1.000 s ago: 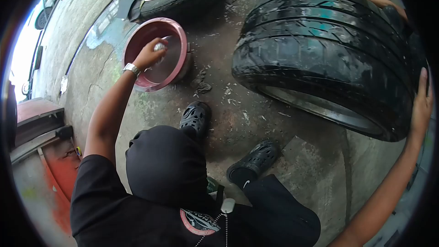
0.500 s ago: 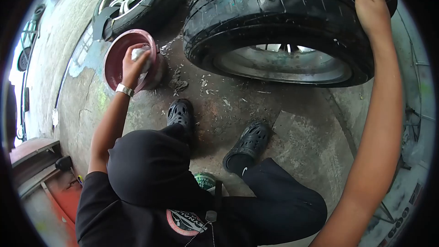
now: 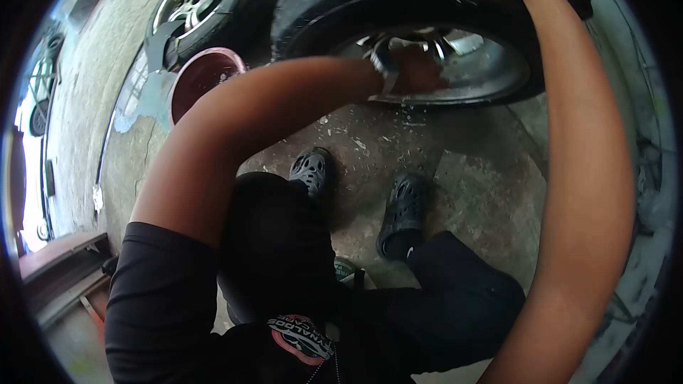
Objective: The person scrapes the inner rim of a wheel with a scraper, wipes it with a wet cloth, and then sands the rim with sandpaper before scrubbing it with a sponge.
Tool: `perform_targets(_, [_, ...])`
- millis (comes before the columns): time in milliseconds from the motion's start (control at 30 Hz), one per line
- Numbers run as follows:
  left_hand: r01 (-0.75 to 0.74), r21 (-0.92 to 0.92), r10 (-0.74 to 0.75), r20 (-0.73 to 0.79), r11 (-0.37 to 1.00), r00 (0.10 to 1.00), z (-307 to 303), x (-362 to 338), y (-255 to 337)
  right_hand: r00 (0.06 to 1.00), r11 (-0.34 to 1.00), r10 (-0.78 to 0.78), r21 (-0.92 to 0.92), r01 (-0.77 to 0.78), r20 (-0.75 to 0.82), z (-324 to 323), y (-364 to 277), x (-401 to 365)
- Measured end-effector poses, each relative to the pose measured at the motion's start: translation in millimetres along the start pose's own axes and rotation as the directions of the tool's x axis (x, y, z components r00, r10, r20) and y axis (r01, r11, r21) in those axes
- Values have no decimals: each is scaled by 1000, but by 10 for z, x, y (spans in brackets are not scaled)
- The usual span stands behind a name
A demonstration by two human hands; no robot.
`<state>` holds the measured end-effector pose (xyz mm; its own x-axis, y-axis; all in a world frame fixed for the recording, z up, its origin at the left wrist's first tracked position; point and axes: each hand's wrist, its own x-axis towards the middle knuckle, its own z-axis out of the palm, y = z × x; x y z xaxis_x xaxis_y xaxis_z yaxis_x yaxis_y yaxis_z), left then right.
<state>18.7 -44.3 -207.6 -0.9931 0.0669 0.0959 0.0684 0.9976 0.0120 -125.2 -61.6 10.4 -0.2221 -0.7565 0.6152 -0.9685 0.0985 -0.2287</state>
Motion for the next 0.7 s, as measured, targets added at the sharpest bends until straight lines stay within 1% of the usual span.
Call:
perform_targets(33, [107, -23, -107, -21, 994, 994, 17, 161, -72, 1000, 1000, -8, -16, 8, -14, 2, -39, -18])
perform_targets(133, [162, -101, -170, -70, 982, 983, 30, 307, -199, 999, 999, 32, 14, -32, 22, -40, -174, -78])
perform_targets(233, [185, -35, -182, 84, 982, 980, -19, 315, -176, 1000, 1000, -3, 18, 2, 15, -7, -148, -44])
perform_targets(333, [183, -48, -180, 55, 982, 982, 141, 233, -211, 999, 1000, 10, 20, -11, 47, -41, -164, -16])
perform_targets(400, [265, -234, -265, 31, 935, 964, 516, 245, -355, 999, 999, -38, 5, 38, 28, -15, -95, 25])
perform_targets(467, [195, -220, -216, -74, 956, 974, 567, 194, -358, 998, 998, -59, 3, 59, 31, 15, -3, 56])
perform_targets(533, [-4, 35, 12, -239, 999, 971, 211, -65, -250, 997, 997, -73, -5, 73, 17, 75, 95, 89])
perform_targets(567, [-21, 80, 40, -250, 997, 967, 25, -168, -177, 997, 997, -77, -10, 78, 8, 72, 143, 100])
perform_targets(600, [-37, 122, 68, -258, 992, 964, -148, -286, -86, 997, 999, -29, 21, 28, 73, 20, 112, 104])
perform_targets(633, [-53, 165, 96, -262, 985, 960, -347, -406, -5, 997, 999, -41, 36, 39, 69, 5, 157, 120])
perform_targets(700, [-63, 122, 95, -279, 991, 956, -827, -629, 117, 996, 996, -61, 67, 57, 65, 29, 292, 161])
